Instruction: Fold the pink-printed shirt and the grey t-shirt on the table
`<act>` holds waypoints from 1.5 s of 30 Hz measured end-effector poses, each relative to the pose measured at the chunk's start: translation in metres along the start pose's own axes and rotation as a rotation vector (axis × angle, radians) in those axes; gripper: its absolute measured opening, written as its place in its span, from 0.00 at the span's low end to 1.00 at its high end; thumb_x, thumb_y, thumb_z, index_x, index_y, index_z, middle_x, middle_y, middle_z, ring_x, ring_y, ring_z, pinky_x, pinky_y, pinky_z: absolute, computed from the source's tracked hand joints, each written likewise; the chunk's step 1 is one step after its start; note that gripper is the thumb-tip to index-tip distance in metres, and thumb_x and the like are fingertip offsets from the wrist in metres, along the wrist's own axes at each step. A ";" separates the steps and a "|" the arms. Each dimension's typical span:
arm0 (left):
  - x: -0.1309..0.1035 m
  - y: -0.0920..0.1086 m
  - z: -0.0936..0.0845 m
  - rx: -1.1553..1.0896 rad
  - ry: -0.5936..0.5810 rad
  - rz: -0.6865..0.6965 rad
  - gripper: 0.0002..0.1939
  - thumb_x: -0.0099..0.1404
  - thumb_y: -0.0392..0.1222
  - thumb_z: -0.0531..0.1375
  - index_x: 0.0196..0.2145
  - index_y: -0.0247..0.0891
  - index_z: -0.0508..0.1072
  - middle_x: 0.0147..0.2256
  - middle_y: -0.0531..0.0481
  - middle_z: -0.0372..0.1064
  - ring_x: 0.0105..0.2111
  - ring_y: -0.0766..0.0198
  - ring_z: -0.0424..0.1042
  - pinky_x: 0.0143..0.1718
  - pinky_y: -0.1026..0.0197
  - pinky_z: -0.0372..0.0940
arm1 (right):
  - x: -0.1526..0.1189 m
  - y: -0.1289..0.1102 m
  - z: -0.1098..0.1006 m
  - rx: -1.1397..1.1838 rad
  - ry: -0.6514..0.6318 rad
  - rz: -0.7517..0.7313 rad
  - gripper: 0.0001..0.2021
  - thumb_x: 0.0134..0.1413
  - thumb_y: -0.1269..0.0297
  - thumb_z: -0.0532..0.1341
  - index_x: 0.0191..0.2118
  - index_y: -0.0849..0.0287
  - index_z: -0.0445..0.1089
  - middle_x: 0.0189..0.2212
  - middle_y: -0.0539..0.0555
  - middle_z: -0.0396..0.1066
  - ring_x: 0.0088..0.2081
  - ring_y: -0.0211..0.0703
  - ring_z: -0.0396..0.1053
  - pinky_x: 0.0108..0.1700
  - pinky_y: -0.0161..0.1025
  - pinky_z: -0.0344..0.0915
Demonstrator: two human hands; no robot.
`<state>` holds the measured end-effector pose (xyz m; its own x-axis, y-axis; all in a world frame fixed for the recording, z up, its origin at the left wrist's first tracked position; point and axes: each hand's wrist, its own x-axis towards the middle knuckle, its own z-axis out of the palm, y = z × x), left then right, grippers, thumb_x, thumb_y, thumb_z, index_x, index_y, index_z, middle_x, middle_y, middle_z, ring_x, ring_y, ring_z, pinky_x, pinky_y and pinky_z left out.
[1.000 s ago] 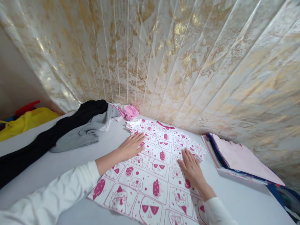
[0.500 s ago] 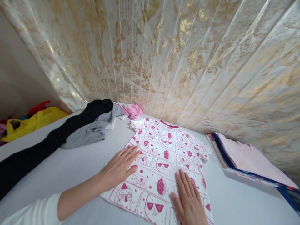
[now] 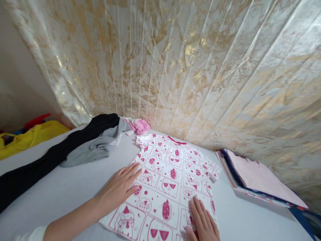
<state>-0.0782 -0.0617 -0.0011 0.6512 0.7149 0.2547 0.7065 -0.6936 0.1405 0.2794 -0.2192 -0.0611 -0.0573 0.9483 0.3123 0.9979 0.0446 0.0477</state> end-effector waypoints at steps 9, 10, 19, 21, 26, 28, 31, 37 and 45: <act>-0.021 -0.022 0.017 0.104 0.132 -0.229 0.27 0.69 0.52 0.53 0.62 0.39 0.61 0.65 0.41 0.52 0.63 0.49 0.55 0.57 0.50 0.59 | 0.170 -0.058 -0.073 0.301 -0.128 -0.158 0.24 0.60 0.61 0.54 0.62 0.57 0.60 0.55 0.59 0.69 0.56 0.54 0.66 0.55 0.52 0.64; -0.020 -0.023 0.018 0.094 0.156 -0.240 0.26 0.68 0.50 0.54 0.60 0.38 0.63 0.64 0.40 0.54 0.63 0.48 0.56 0.57 0.50 0.59 | 0.199 -0.075 -0.079 0.362 -0.177 -0.155 0.24 0.60 0.62 0.54 0.61 0.57 0.60 0.51 0.59 0.73 0.51 0.52 0.70 0.51 0.48 0.66; -0.008 -0.015 0.001 -0.014 0.127 -0.427 0.02 0.58 0.38 0.58 0.29 0.41 0.67 0.43 0.43 0.69 0.47 0.49 0.67 0.46 0.49 0.63 | 0.346 -0.203 -0.036 0.369 -0.314 -0.081 0.25 0.52 0.61 0.64 0.55 0.64 0.62 0.51 0.67 0.68 0.47 0.58 0.72 0.45 0.49 0.67; -0.008 -0.015 -0.003 0.000 0.089 -0.436 0.02 0.60 0.39 0.58 0.29 0.40 0.68 0.40 0.44 0.69 0.43 0.50 0.67 0.44 0.49 0.63 | 0.353 -0.215 -0.027 0.374 -0.342 -0.064 0.21 0.52 0.69 0.61 0.53 0.65 0.64 0.49 0.67 0.70 0.47 0.57 0.73 0.45 0.48 0.67; -0.006 -0.013 -0.019 -0.039 -0.032 -0.367 0.04 0.59 0.40 0.58 0.28 0.41 0.71 0.39 0.46 0.71 0.43 0.51 0.67 0.44 0.50 0.61 | 0.365 -0.188 -0.026 0.498 -0.332 0.079 0.13 0.55 0.75 0.54 0.45 0.62 0.68 0.42 0.64 0.74 0.46 0.51 0.74 0.45 0.44 0.68; 0.001 -0.006 -0.029 -0.066 -0.119 -0.375 0.06 0.60 0.40 0.57 0.25 0.41 0.70 0.36 0.46 0.71 0.41 0.51 0.68 0.43 0.50 0.61 | 0.365 -0.157 -0.029 0.593 -0.317 0.162 0.11 0.56 0.72 0.53 0.43 0.60 0.68 0.39 0.59 0.74 0.40 0.47 0.75 0.39 0.40 0.70; 0.016 0.014 -0.047 -0.109 -0.244 -0.390 0.06 0.60 0.38 0.55 0.26 0.40 0.69 0.33 0.47 0.71 0.37 0.52 0.70 0.41 0.50 0.62 | 0.356 -0.107 -0.032 0.751 -0.306 0.292 0.10 0.54 0.71 0.51 0.39 0.59 0.66 0.34 0.53 0.73 0.31 0.39 0.74 0.29 0.34 0.71; 0.056 0.062 -0.058 -0.153 -0.395 -0.264 0.04 0.59 0.37 0.57 0.30 0.41 0.71 0.36 0.47 0.75 0.36 0.53 0.73 0.39 0.54 0.65 | 0.310 -0.040 -0.019 0.958 -0.260 0.523 0.04 0.47 0.69 0.52 0.31 0.59 0.63 0.24 0.47 0.65 0.27 0.37 0.69 0.24 0.32 0.71; 0.069 0.076 -0.023 -0.101 -0.531 -0.179 0.12 0.58 0.37 0.56 0.37 0.39 0.76 0.34 0.40 0.78 0.35 0.47 0.77 0.36 0.54 0.68 | 0.284 -0.018 -0.008 0.931 -0.239 0.598 0.18 0.59 0.53 0.48 0.46 0.60 0.64 0.31 0.54 0.72 0.27 0.42 0.72 0.26 0.38 0.70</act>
<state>0.0141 -0.0665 0.0490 0.5921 0.7502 -0.2943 0.8057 -0.5438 0.2349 0.2452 0.0472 0.0346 0.3447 0.9272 -0.1463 0.5043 -0.3143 -0.8043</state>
